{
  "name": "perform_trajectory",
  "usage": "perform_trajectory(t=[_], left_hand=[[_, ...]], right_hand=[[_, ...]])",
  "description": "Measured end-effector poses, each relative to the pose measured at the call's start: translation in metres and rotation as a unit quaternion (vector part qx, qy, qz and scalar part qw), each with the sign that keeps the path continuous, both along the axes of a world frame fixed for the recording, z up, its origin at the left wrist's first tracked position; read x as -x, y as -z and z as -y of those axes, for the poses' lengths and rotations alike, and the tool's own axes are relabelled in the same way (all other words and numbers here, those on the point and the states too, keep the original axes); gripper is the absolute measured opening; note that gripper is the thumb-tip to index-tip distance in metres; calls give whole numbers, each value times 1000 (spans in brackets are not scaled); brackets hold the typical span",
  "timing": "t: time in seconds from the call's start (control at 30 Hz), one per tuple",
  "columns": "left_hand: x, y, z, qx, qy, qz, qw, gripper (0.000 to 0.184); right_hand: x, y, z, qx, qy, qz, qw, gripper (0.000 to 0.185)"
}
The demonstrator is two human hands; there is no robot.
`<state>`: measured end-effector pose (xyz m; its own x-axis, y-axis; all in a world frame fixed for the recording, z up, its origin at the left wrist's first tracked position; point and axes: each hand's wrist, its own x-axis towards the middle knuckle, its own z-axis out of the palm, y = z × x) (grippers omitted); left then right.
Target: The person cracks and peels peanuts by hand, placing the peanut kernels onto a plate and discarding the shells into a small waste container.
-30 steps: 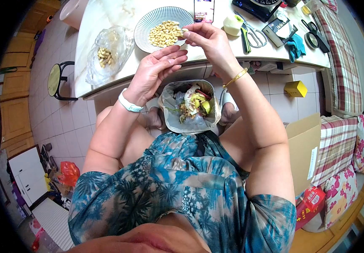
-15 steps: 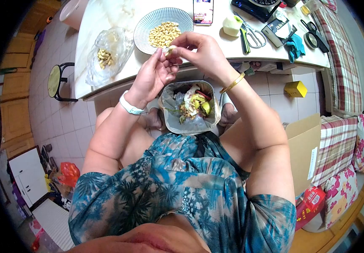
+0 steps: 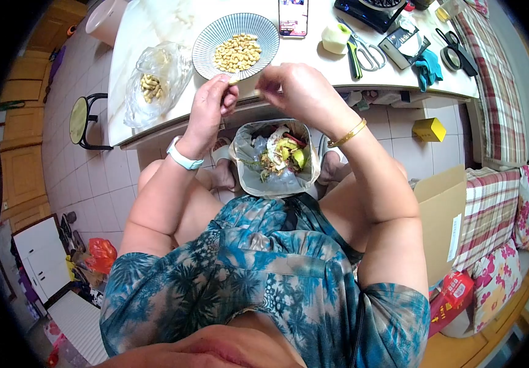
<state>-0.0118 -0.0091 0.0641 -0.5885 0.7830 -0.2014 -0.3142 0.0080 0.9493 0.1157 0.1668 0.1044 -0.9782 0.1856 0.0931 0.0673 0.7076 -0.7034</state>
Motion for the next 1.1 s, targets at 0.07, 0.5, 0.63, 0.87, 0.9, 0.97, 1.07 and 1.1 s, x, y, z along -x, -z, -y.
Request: perform_trajectory(t=[0.07, 0.5, 0.63, 0.87, 0.9, 0.97, 1.07, 1.1], left_hand=[[6, 2, 2, -8, -11, -25, 1000, 29], [-11, 14, 1, -12, 13, -131, 991, 35], [-18, 4, 4, -8, 14, -143, 990, 36], [-23, -8, 11, -29, 13, -322, 946, 36], [-24, -9, 12, -38, 11, -344, 938, 36], [-26, -11, 12, -50, 3, -346, 937, 36], [-30, -21, 18, -67, -1, -338, 939, 36], [-31, -24, 19, -73, 5, -329, 941, 35]], right_hand=[[-4, 2, 5, -59, -67, 62, 994, 11], [-1, -1, 18, -31, 2, -127, 991, 13], [-3, -1, 23, -70, 16, -169, 983, 14], [-6, -10, 29, -112, -39, -229, 966, 17], [-6, -10, 30, -113, -46, -239, 963, 18], [-8, -12, 30, -90, -52, -243, 964, 18], [-8, -17, 30, -20, -75, -256, 964, 16], [-8, -19, 29, 27, -90, -264, 960, 15]])
